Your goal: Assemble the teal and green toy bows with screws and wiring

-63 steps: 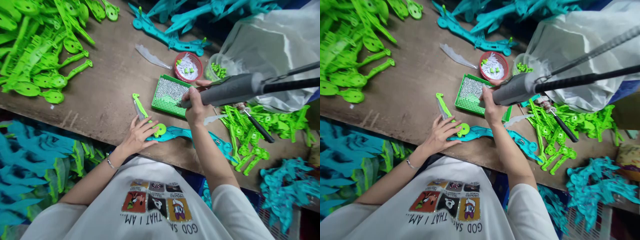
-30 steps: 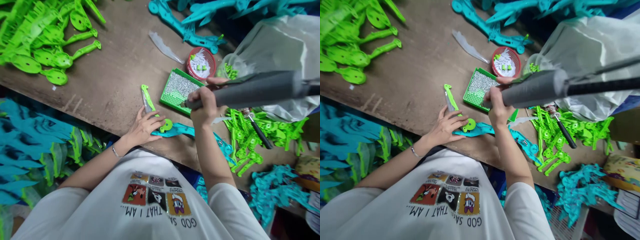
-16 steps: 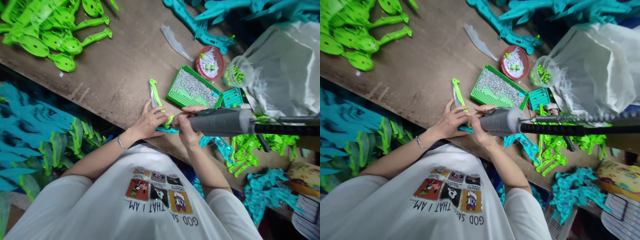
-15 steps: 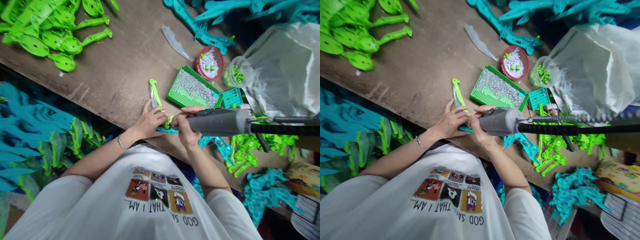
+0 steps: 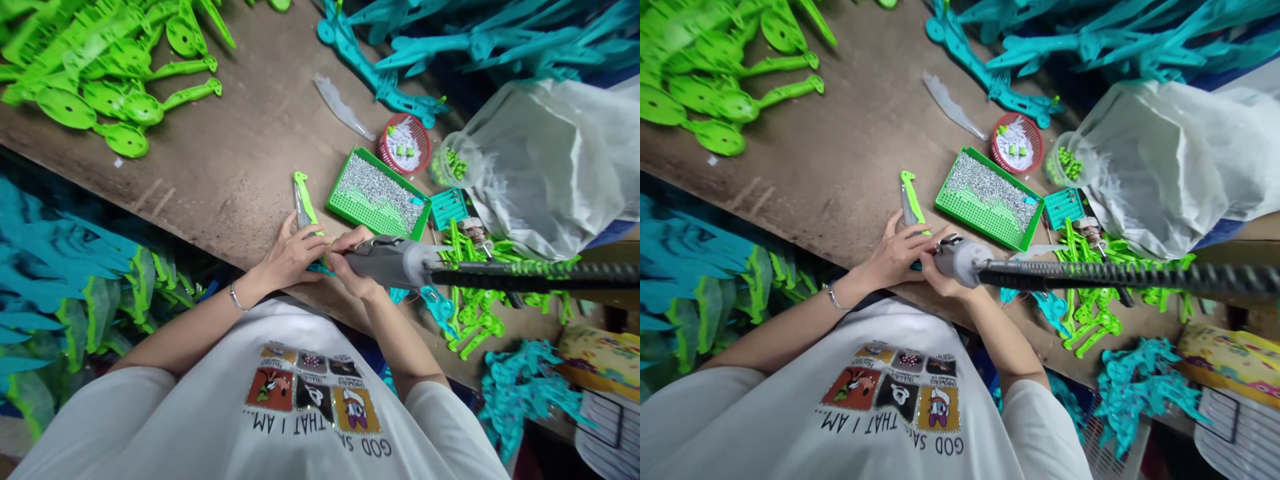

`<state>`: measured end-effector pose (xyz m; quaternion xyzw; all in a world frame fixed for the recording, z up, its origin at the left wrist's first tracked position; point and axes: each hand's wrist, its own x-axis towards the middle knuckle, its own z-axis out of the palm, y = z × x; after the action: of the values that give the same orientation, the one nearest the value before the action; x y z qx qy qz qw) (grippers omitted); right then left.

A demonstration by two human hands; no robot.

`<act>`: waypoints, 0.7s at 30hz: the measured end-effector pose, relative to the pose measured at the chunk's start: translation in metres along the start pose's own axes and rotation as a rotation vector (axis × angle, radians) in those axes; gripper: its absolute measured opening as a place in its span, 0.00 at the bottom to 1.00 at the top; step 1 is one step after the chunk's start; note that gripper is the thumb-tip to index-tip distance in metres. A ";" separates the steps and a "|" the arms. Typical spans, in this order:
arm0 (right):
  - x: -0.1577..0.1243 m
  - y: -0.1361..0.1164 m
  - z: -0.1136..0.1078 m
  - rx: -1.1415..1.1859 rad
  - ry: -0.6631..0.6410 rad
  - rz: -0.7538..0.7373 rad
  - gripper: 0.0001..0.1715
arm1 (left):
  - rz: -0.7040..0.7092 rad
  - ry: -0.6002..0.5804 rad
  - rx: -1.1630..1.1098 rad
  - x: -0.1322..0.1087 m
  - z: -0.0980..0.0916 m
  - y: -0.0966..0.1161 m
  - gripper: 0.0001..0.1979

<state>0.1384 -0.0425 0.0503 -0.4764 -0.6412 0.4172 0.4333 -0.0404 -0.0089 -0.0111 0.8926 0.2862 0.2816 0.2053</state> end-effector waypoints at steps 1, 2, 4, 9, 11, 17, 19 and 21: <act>0.004 -0.005 -0.004 0.022 -0.007 -0.029 0.12 | 0.005 -0.003 0.007 0.000 0.000 0.000 0.26; 0.009 -0.010 -0.008 0.060 -0.012 -0.069 0.13 | 0.011 -0.006 0.013 0.000 -0.001 0.000 0.26; 0.023 -0.017 -0.017 0.175 0.050 -0.189 0.14 | 0.028 -0.010 0.028 0.001 -0.003 0.003 0.25; 0.078 0.001 -0.033 0.234 0.550 -0.257 0.19 | 0.070 -0.038 0.143 0.006 -0.005 0.022 0.26; 0.096 0.016 -0.035 0.185 0.645 -0.222 0.24 | 0.088 -0.022 0.205 0.007 -0.002 0.031 0.25; 0.114 0.038 -0.034 0.110 0.675 -0.184 0.24 | 0.101 0.029 0.285 0.003 0.014 0.044 0.20; 0.114 0.039 -0.034 0.100 0.674 -0.181 0.24 | 0.100 0.032 0.276 0.002 0.016 0.044 0.21; 0.115 0.040 -0.034 0.112 0.671 -0.191 0.23 | 0.099 0.040 0.266 0.002 0.017 0.044 0.21</act>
<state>0.1609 0.0816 0.0401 -0.5002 -0.4811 0.2297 0.6824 -0.0112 -0.0438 0.0001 0.9191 0.2807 0.2687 0.0654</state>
